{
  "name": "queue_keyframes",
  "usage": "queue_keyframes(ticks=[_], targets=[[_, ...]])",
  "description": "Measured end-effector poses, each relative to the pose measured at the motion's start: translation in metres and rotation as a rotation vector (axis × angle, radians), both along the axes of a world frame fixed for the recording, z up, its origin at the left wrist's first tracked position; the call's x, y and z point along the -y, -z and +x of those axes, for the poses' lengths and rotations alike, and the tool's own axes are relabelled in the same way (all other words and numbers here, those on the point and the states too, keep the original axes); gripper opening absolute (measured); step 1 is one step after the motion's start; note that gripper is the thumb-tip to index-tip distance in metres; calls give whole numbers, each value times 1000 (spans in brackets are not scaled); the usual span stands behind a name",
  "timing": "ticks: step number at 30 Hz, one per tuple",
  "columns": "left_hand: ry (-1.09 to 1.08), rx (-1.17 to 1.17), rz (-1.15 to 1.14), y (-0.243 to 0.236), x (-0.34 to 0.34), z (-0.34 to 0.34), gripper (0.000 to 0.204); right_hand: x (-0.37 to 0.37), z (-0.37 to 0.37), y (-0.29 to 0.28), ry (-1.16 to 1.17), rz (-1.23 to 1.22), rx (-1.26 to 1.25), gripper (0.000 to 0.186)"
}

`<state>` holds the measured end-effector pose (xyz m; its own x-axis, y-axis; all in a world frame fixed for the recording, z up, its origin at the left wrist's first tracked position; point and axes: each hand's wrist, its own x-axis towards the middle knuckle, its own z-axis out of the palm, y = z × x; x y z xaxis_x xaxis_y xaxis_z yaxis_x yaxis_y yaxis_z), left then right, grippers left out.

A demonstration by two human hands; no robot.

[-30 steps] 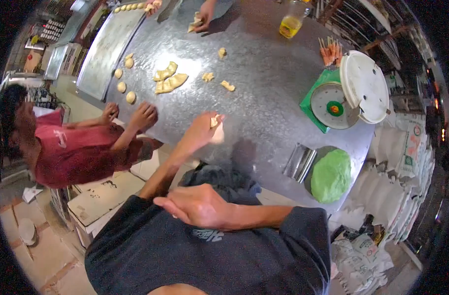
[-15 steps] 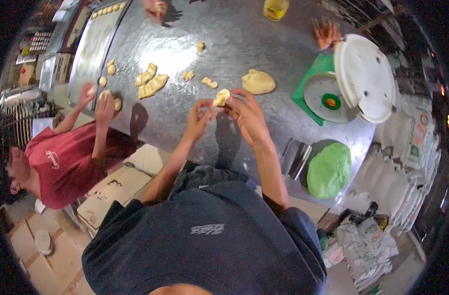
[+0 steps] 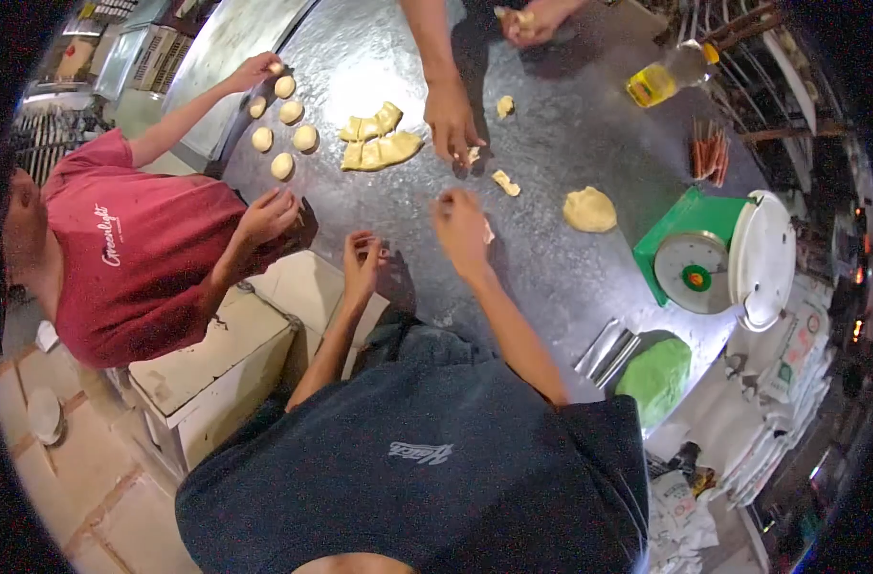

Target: Shaping and rolling individual portions of dough on a metal workbench.

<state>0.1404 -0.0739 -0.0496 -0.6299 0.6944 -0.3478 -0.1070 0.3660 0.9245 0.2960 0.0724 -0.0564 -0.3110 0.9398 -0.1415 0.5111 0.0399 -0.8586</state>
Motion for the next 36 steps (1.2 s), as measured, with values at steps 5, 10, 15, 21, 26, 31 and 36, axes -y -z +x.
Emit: queue_keyframes(ticks=[5,10,15,21,26,31,36], targets=[[-25,-76,-27,10,-46,-25,69,-26,-129,22,273,346,-102,48],[-138,-401,-60,25,-113,-51,73,-47,-143,34,272,321,-81,35],[-92,-658,-103,43,-147,-70,56,13,-27,-4,489,-52,-198,27],[84,-365,18,20,-109,-42,44,39,85,-6,218,-147,-78,42],[484,-258,257,-15,-97,41,47,34,77,31,162,26,141,43],[748,-473,254,0,-182,79,52,64,115,23,256,-208,-123,29],[869,-556,166,11,-154,75,50,80,184,7,356,-230,-169,31]])
